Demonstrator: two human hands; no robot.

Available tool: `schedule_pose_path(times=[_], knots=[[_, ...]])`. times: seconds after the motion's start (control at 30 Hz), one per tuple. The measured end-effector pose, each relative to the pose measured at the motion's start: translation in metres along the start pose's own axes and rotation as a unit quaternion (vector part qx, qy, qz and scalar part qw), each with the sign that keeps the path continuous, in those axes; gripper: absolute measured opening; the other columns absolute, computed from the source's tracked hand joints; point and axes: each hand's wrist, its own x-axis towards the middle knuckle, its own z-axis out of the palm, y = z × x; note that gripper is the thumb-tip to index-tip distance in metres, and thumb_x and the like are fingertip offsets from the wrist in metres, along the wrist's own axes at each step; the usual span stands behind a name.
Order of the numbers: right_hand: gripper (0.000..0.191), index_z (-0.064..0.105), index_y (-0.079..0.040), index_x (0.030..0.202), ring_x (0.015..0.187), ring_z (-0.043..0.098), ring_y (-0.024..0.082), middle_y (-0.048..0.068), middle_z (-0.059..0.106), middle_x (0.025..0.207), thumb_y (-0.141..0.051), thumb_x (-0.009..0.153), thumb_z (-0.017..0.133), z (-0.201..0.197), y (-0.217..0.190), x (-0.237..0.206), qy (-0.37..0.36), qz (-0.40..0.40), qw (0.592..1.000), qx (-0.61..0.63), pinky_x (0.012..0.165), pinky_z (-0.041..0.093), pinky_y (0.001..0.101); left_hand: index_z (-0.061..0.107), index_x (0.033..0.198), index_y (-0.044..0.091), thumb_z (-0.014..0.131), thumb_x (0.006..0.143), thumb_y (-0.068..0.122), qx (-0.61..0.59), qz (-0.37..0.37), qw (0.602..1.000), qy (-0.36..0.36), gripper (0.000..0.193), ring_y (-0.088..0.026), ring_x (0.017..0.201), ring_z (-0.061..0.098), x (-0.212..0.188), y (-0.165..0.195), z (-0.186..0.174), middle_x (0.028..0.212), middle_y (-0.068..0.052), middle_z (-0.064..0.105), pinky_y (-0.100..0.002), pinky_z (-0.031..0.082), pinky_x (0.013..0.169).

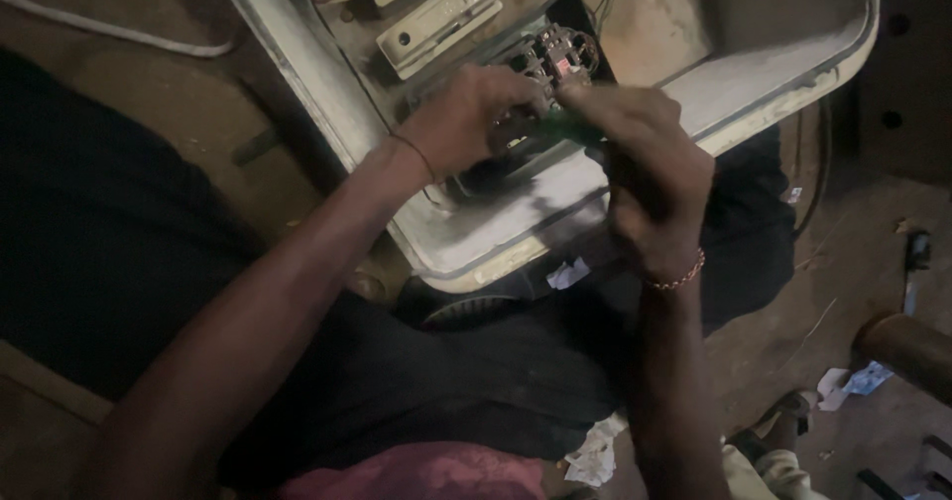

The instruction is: The person sits on the floor in front of an open electrical panel and uses a screwdriver to loosen and tighten screw terminals on a contactor inside the panel, repositioning wires and the component by hand. They briefly handle a phone with the flashlight on before resuming work on the terminals.

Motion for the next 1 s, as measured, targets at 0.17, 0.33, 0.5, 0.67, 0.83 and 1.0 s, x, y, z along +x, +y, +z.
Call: schedule_pose_path(times=[0.17, 0.33, 0.5, 0.67, 0.83, 1.0], knots=[[0.020, 0.076, -0.013, 0.120, 0.109, 0.067, 0.012, 0.011, 0.070, 0.119, -0.016, 0.101, 0.071, -0.008, -0.008, 0.000, -0.002, 0.033, 0.999, -0.009, 0.082, 0.060, 0.0237, 0.074, 0.100, 0.011, 0.075, 0.095, 0.010, 0.012, -0.028, 0.999, -0.022, 0.005, -0.020, 0.090, 0.074, 0.002, 0.000, -0.001, 0.098, -0.006, 0.075, -0.031, 0.063, 0.080], [0.023, 0.072, -0.010, 0.119, 0.113, 0.064, 0.019, 0.014, 0.068, 0.121, -0.020, 0.099, 0.067, -0.008, -0.016, 0.008, -0.009, 0.009, 0.999, -0.046, 0.089, 0.057, 0.0342, 0.074, 0.098, 0.010, 0.075, 0.092, 0.011, 0.026, -0.016, 0.999, -0.015, 0.006, -0.021, 0.089, 0.073, 0.002, -0.001, 0.000, 0.097, -0.006, 0.075, -0.033, 0.060, 0.080], [0.046, 0.067, -0.016, 0.128, 0.112, 0.066, 0.017, 0.009, 0.066, 0.125, -0.052, 0.102, 0.059, -0.006, -0.020, 0.007, 0.021, -0.006, 0.998, 0.058, 0.091, 0.060, 0.0308, 0.073, 0.101, 0.007, 0.076, 0.092, 0.009, 0.027, 0.038, 0.999, 0.009, 0.010, -0.023, 0.093, 0.072, 0.001, -0.001, -0.001, 0.101, -0.008, 0.075, -0.035, 0.062, 0.085], [0.023, 0.074, -0.017, 0.126, 0.108, 0.066, 0.021, 0.008, 0.069, 0.126, -0.032, 0.108, 0.074, -0.006, -0.023, 0.002, 0.022, 0.034, 0.997, -0.072, 0.090, 0.059, 0.0301, 0.075, 0.095, 0.007, 0.080, 0.089, 0.010, 0.036, 0.022, 0.999, -0.012, 0.009, -0.025, 0.090, 0.073, 0.002, -0.002, -0.002, 0.096, -0.009, 0.075, -0.038, 0.060, 0.084], [0.028, 0.070, -0.009, 0.124, 0.114, 0.066, 0.024, 0.010, 0.070, 0.126, -0.029, 0.104, 0.065, -0.006, -0.023, 0.005, 0.001, 0.023, 0.999, -0.030, 0.098, 0.054, 0.0370, 0.073, 0.105, 0.008, 0.077, 0.090, 0.008, 0.005, 0.030, 0.999, 0.018, 0.015, -0.023, 0.096, 0.074, 0.001, -0.005, 0.003, 0.104, -0.008, 0.075, -0.034, 0.063, 0.087], [0.035, 0.069, -0.008, 0.122, 0.116, 0.065, 0.020, 0.009, 0.068, 0.129, -0.028, 0.094, 0.066, -0.009, -0.029, 0.010, -0.012, 0.034, 0.998, 0.060, 0.098, 0.056, 0.0331, 0.073, 0.106, 0.010, 0.078, 0.090, 0.009, 0.011, 0.027, 1.000, 0.001, 0.016, -0.023, 0.099, 0.074, 0.001, -0.006, 0.002, 0.106, -0.006, 0.075, -0.034, 0.062, 0.089]])
